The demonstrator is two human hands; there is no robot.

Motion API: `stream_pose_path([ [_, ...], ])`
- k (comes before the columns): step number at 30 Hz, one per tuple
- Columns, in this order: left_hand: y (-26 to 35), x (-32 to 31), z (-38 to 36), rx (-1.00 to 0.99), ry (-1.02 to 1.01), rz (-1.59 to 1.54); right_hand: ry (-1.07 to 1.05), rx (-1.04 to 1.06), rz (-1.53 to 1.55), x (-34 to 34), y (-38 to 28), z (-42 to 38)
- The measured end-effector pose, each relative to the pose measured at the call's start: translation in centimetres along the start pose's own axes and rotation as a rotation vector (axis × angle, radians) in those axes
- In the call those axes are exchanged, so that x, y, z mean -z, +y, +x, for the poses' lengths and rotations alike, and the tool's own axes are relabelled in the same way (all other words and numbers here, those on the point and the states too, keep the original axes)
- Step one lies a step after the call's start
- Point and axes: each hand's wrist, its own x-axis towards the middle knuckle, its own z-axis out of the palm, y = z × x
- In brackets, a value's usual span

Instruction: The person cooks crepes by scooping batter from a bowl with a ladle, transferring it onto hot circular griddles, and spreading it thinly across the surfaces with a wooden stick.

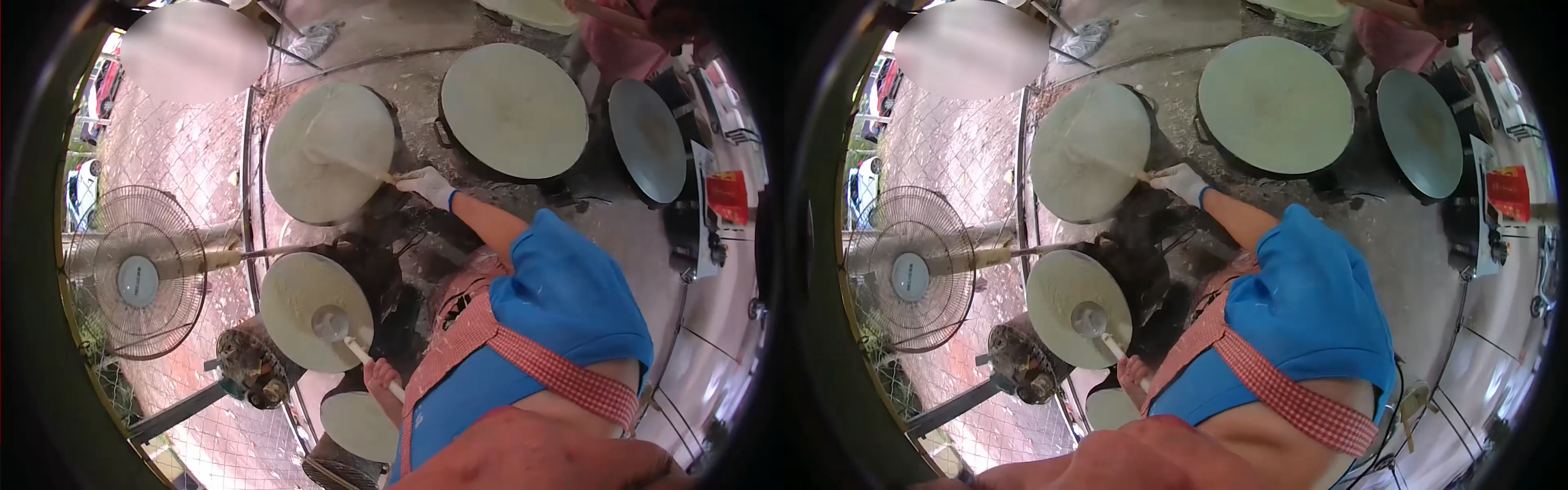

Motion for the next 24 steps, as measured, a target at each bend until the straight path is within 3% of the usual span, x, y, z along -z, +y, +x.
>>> stream_pose_path([
  [2,0.5,0.1,-0.1,0.014,-0.051,-0.016,0.058,-0.001,-0.397,1.6,-6.9,-2.3],
  [4,0.5,-0.3,0.1,-0.007,-0.026,0.025,0.179,0.430,-0.534,3.9,-5.2,2.8],
  [6,0.4,-0.9,0.2,-0.054,-0.036,0.036,0.361,0.205,-0.736,4.7,-6.6,7.3],
  [7,0.4,-0.7,0.4,-0.019,-0.064,0.016,0.474,0.341,-0.996,4.3,-8.0,8.1],
  [8,0.7,-0.5,0.8,0.022,-0.088,-0.001,0.441,0.367,-0.985,3.8,-8.3,8.8],
  [9,1.1,-0.9,1.2,0.076,-0.115,0.033,0.331,0.413,-1.177,3.3,-8.3,9.2],
  [10,1.4,-1.4,1.7,0.079,-0.122,0.012,0.220,0.460,-1.367,2.8,-8.3,9.5],
  [13,3.1,-3.2,4.9,0.015,-0.065,0.059,0.054,0.643,-1.541,3.0,-9.7,5.3],
  [15,3.9,-5.6,7.4,-0.039,0.019,0.069,0.045,0.899,-1.304,6.0,-8.2,6.2],
  [16,5.1,-6.3,9.0,0.024,-0.006,0.097,0.025,0.919,-1.301,6.0,-8.4,5.9],
  [18,6.2,-8.6,12.6,0.056,-0.021,0.177,0.307,0.654,-1.139,5.8,-8.7,3.9],
  [22,5.9,-14.2,19.9,0.234,-0.086,0.217,0.157,0.653,-1.416,5.0,-7.5,0.3],
  [24,4.1,-16.3,22.5,0.052,0.009,0.305,0.268,0.602,-1.271,6.2,-8.8,-0.5],
])
